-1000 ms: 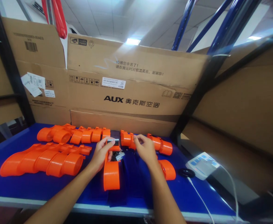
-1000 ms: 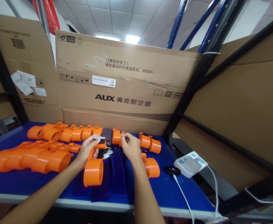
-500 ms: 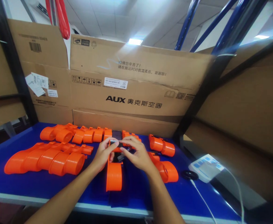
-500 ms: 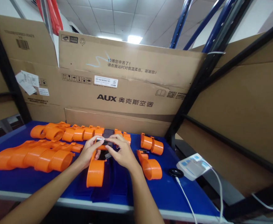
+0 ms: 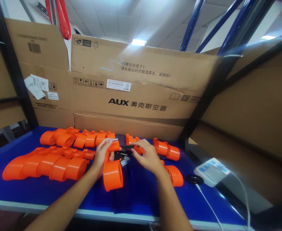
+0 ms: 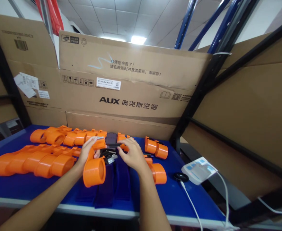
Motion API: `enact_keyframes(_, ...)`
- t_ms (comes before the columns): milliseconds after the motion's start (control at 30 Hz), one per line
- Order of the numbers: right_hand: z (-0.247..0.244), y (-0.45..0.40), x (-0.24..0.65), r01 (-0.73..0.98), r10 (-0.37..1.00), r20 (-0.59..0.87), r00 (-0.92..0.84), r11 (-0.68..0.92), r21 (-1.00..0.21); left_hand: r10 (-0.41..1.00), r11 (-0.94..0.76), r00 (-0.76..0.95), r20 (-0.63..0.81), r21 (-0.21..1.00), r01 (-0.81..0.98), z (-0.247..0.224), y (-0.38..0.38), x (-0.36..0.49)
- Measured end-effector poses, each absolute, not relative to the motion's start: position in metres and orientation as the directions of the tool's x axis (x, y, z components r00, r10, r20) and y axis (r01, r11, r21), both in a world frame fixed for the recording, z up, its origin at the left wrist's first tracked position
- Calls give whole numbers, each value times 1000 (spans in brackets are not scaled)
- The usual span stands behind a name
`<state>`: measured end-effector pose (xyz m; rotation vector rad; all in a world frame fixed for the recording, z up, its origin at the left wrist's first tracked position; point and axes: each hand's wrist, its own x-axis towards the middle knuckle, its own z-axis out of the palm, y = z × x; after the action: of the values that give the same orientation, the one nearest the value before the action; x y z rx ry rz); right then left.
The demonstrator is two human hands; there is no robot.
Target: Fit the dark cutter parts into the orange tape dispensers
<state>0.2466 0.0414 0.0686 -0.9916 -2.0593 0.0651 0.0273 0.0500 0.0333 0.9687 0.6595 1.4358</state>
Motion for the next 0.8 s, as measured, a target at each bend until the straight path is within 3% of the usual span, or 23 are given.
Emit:
enact_keyframes(167,68,40,248,622,657,569,-495,725,-296,981,-121,74,182,858,-500,33,47,29)
enact_keyframes(567,67,40,246,609,659,554,-509,730,-310,982,-106,92,168,877,-468,32,45,32)
enact_keyframes(800,71,35,238,515,653,638,-409,742,-429,968,-94,177,180,909,-407,30,40,35)
